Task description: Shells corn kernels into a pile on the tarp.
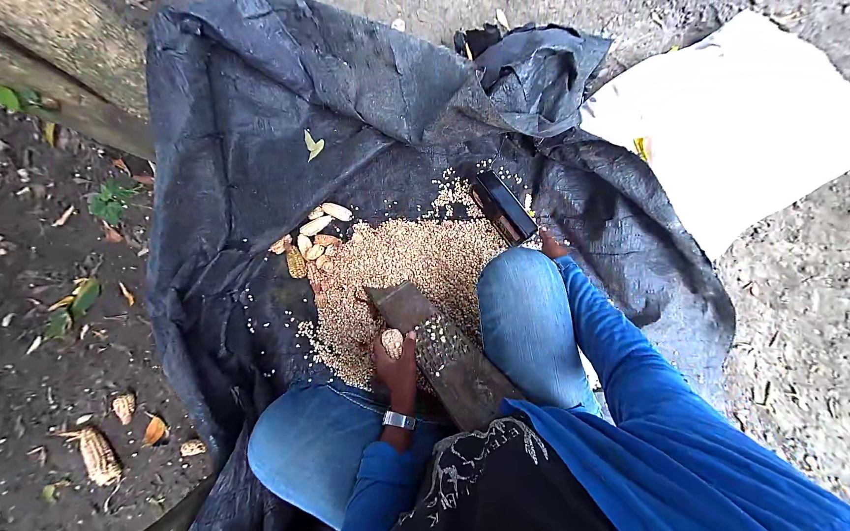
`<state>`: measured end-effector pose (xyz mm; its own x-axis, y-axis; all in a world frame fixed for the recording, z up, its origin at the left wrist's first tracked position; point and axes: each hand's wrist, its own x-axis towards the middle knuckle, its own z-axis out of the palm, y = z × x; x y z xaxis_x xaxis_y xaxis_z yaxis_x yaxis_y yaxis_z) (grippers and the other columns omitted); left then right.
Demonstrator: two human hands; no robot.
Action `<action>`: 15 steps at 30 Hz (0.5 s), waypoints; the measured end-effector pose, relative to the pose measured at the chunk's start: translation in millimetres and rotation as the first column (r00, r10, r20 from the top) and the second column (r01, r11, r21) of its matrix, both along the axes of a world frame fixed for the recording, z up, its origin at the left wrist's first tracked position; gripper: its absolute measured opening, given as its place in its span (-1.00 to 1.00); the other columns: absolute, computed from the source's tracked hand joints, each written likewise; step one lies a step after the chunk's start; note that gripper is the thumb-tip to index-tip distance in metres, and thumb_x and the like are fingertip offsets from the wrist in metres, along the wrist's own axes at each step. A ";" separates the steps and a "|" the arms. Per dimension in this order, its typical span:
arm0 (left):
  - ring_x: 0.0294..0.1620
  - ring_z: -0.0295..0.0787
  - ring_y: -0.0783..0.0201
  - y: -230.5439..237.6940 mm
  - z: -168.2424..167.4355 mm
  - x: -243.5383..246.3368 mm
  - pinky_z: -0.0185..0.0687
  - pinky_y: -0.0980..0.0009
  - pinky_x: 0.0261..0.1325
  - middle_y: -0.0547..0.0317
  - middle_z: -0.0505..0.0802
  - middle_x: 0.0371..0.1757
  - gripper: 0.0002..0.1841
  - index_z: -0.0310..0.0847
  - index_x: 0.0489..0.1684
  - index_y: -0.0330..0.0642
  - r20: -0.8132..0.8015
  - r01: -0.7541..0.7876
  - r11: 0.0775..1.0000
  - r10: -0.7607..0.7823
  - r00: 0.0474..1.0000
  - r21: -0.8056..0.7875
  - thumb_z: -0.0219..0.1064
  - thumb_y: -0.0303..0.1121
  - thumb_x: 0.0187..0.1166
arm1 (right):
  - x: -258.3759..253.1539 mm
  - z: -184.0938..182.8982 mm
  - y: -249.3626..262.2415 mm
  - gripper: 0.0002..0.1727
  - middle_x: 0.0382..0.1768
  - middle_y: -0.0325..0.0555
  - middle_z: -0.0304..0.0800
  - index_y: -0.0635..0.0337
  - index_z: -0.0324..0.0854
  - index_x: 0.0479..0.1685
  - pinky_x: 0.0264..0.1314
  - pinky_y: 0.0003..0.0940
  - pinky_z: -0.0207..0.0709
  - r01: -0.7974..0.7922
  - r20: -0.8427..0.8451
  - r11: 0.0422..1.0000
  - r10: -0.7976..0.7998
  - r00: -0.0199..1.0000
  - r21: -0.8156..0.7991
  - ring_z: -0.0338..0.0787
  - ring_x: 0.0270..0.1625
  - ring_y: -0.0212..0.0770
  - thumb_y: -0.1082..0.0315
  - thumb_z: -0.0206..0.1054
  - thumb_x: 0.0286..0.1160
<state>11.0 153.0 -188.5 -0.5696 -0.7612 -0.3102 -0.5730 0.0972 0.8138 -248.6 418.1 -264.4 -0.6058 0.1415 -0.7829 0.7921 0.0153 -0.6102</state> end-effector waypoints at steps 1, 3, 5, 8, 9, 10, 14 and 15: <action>0.31 0.69 -0.04 -0.3 0.5 -0.1 0.56 0.10 0.43 -0.43 0.70 0.31 -0.24 0.31 0.57 -0.57 0.002 -0.011 1.000 0.011 1.000 0.012 0.57 -0.34 0.42 | -2.1 -7.1 -0.2 -0.15 0.63 0.34 0.37 0.37 0.17 0.74 0.59 0.00 0.39 0.030 0.027 0.999 -0.030 0.999 -0.031 0.48 0.60 0.09 -0.25 -0.29 0.86; 0.30 0.69 -0.01 -1.8 -0.6 -0.3 0.56 0.13 0.43 -0.42 0.71 0.30 -0.22 0.30 0.58 -0.56 0.011 -0.027 0.999 0.027 1.000 0.021 0.57 -0.33 0.42 | -11.8 -17.2 -0.9 -0.13 0.66 0.29 0.33 0.28 0.09 0.79 0.54 -0.03 0.45 0.127 0.079 0.985 -0.118 0.990 -0.119 0.51 0.58 0.07 -0.30 -0.25 0.82; 0.29 0.71 0.00 -2.9 -0.5 -1.0 0.57 0.13 0.43 -0.42 0.72 0.29 -0.22 0.32 0.57 -0.57 0.026 -0.032 0.999 0.031 0.999 0.020 0.58 -0.31 0.41 | -20.8 -16.0 -4.3 -0.14 0.70 0.27 0.27 0.24 0.01 0.82 0.54 -0.05 0.44 0.164 0.109 0.976 -0.149 0.983 -0.144 0.49 0.59 0.07 -0.29 -0.25 0.83; 0.22 0.74 0.03 -3.8 -0.6 -3.0 0.61 0.14 0.37 -0.38 0.75 0.21 -0.27 0.38 0.51 -0.57 0.030 -0.040 0.999 0.039 0.999 0.035 0.58 -0.31 0.41 | -24.7 -14.3 -4.1 -0.15 0.69 0.30 0.29 0.30 0.02 0.82 0.57 -0.12 0.40 0.024 0.112 0.991 -0.009 0.994 -0.131 0.50 0.59 0.03 -0.26 -0.35 0.86; 0.17 0.76 0.05 -4.2 -2.0 -3.2 0.63 0.16 0.33 -0.36 0.77 0.17 -0.29 0.40 0.47 -0.57 0.023 -0.046 0.998 0.045 0.999 0.032 0.58 -0.30 0.40 | -25.2 -20.2 -0.9 -0.16 0.69 0.29 0.30 0.29 0.01 0.82 0.56 -0.14 0.42 -0.034 0.097 0.989 0.048 0.994 -0.141 0.53 0.58 0.02 -0.23 -0.39 0.87; 0.19 0.75 0.04 -4.9 -2.1 -3.3 0.61 0.15 0.35 -0.38 0.76 0.18 -0.28 0.40 0.47 -0.59 0.018 -0.045 0.998 0.044 0.999 0.034 0.58 -0.30 0.39 | -25.5 -24.7 0.9 -0.18 0.70 0.28 0.29 0.28 0.00 0.83 0.55 -0.16 0.43 -0.059 0.080 0.986 0.072 0.994 -0.154 0.54 0.57 0.00 -0.21 -0.41 0.89; 0.33 0.70 0.00 -7.0 1.8 -3.9 0.53 0.15 0.48 -0.43 0.72 0.30 -0.23 0.36 0.54 -0.59 0.034 -0.041 0.998 0.039 0.999 0.049 0.58 -0.27 0.41 | -28.5 -21.3 2.8 -0.19 0.67 0.30 0.35 0.35 0.06 0.79 0.56 -0.22 0.45 -0.159 0.073 0.977 0.170 0.983 -0.139 0.57 0.57 -0.03 -0.16 -0.47 0.91; 0.36 0.69 -0.02 -7.7 4.9 -5.0 0.52 0.13 0.50 -0.43 0.72 0.32 -0.24 0.36 0.55 -0.57 0.054 -0.034 0.998 0.031 0.998 0.058 0.57 -0.27 0.43 | -29.8 -17.1 3.3 -0.20 0.67 0.31 0.34 0.38 0.04 0.79 0.57 -0.22 0.44 -0.193 0.078 0.971 0.205 0.976 -0.139 0.56 0.58 -0.03 -0.14 -0.50 0.91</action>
<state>6.1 145.3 -183.6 -0.5262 -0.7587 -0.3840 -0.6178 0.0308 0.7857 -278.4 421.3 -281.4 -0.5373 -0.0807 -0.8396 0.8332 0.1035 -0.5432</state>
